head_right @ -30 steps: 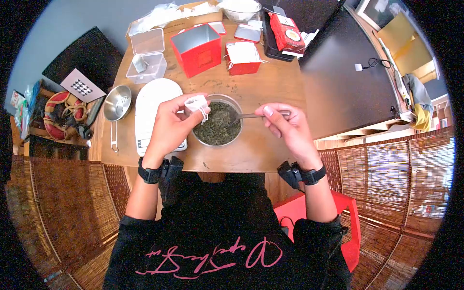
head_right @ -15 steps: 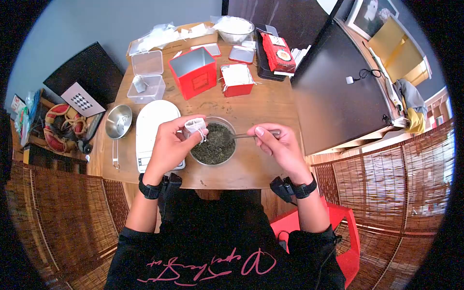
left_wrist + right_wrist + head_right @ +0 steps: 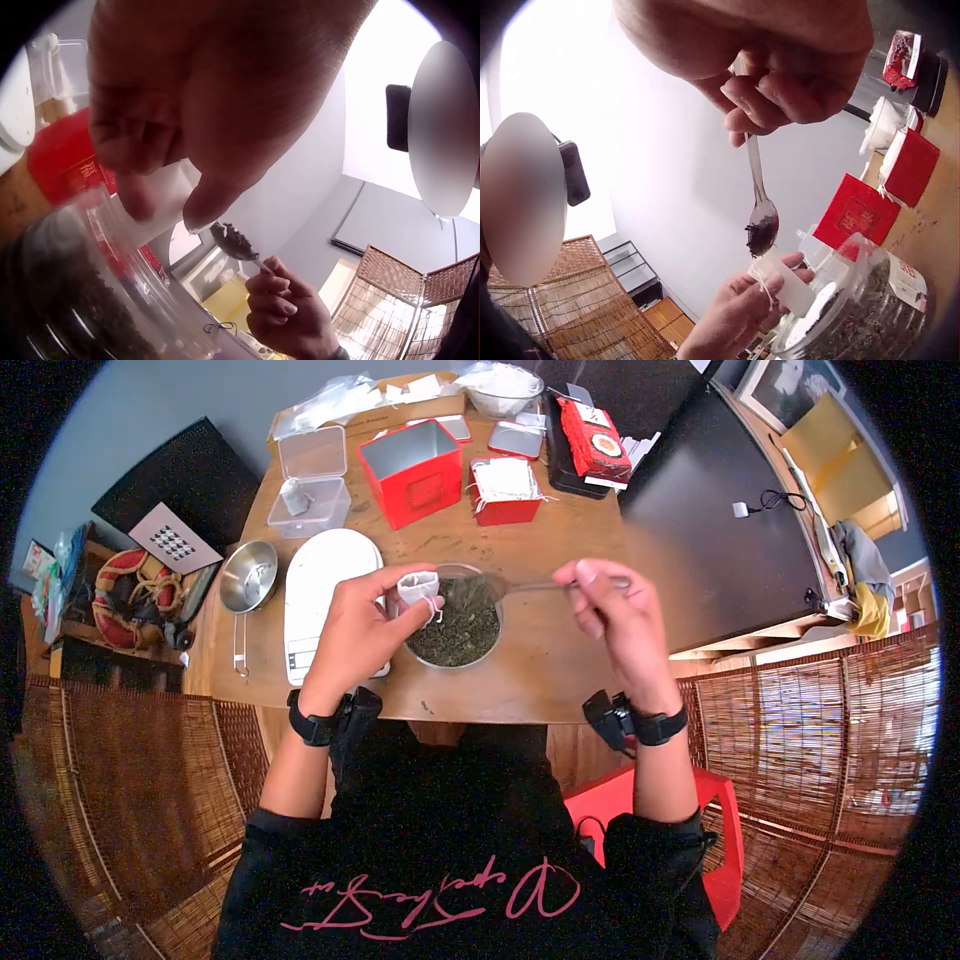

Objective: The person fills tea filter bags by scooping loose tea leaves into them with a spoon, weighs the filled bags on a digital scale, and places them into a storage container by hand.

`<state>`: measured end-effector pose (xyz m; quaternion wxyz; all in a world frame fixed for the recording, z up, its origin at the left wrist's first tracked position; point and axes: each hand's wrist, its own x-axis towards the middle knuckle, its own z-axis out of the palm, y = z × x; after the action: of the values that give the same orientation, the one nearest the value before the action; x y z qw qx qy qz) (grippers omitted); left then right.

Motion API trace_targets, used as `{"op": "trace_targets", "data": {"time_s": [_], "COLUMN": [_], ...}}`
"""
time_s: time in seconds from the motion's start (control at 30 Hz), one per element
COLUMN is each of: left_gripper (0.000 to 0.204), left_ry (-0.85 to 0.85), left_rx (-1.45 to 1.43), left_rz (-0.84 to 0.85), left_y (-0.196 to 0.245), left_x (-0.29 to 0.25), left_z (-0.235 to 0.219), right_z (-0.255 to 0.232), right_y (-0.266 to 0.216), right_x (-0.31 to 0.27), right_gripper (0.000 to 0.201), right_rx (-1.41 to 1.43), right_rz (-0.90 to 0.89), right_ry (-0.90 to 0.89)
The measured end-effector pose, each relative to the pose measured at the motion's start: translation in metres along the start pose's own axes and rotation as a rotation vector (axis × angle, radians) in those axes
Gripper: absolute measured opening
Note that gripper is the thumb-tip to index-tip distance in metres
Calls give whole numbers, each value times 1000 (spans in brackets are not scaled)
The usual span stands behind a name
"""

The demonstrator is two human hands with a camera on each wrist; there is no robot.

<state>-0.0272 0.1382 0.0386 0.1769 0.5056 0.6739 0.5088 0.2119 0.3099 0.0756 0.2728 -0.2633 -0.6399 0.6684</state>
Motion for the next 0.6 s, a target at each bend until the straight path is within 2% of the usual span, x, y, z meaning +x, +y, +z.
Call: {"op": "trace_targets", "data": {"time_s": [0.17,0.33,0.6], "left_gripper": [37,41,42], "left_ry": [-37,-58,-2], "left_rx": [44,56,130], "left_rz": [-12,-22,81], "left_y": [5,7,5], "left_x": [-1,-2,-4], "left_z": [1,4,9], "right_z": [1,17,31], "right_y": [-17,-25,-33], "right_x": [6,10,15], "right_gripper": [32,32,28], "right_rx": [70,-28,-257], "right_rz": [-85,-58,-67], "right_ry": [-21,-32,-31]}}
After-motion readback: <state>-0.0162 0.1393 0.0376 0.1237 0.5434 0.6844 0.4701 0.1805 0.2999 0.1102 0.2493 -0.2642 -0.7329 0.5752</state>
